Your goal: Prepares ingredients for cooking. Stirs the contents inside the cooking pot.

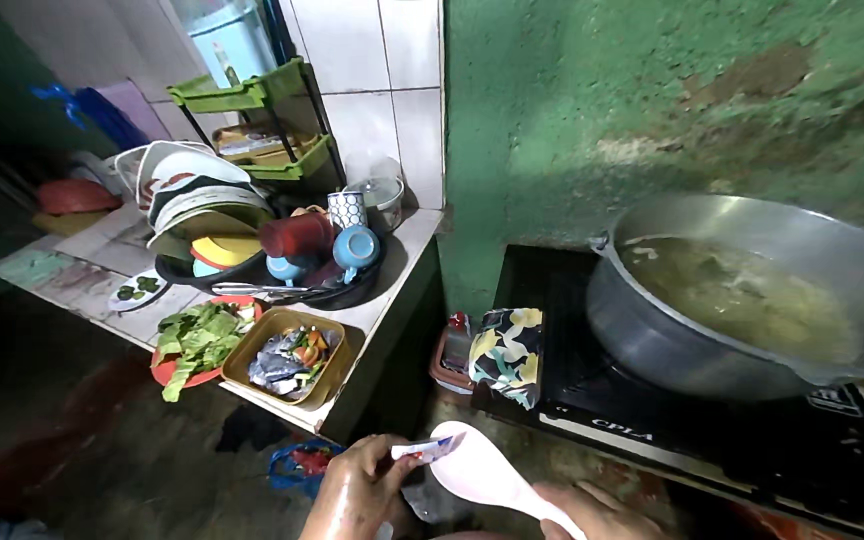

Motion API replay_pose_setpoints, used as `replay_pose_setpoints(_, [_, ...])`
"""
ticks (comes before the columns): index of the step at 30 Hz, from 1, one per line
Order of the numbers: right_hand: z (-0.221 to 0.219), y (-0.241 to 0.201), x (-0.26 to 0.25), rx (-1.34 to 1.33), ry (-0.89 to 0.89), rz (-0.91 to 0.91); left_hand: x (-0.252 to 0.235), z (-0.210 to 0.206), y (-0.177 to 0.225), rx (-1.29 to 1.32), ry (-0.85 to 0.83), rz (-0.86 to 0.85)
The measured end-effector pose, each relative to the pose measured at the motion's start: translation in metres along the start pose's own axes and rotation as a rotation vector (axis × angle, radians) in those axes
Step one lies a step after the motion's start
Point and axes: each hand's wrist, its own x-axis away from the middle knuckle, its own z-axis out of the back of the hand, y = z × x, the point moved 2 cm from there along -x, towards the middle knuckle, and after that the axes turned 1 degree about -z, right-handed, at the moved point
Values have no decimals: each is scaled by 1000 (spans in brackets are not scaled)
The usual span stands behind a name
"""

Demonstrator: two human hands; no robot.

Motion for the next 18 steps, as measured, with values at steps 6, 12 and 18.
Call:
replay_pose_setpoints(6, [0,0,2,4,14,-7,1,0,-8,55,-27,87])
replay_pose_setpoints(12, [0,1,2,3,24,0,1,0,-8,167,-47,122])
replay_pose_setpoints(18, [1,3,1,-38,62,18,-2,-3,-12,649,28,328])
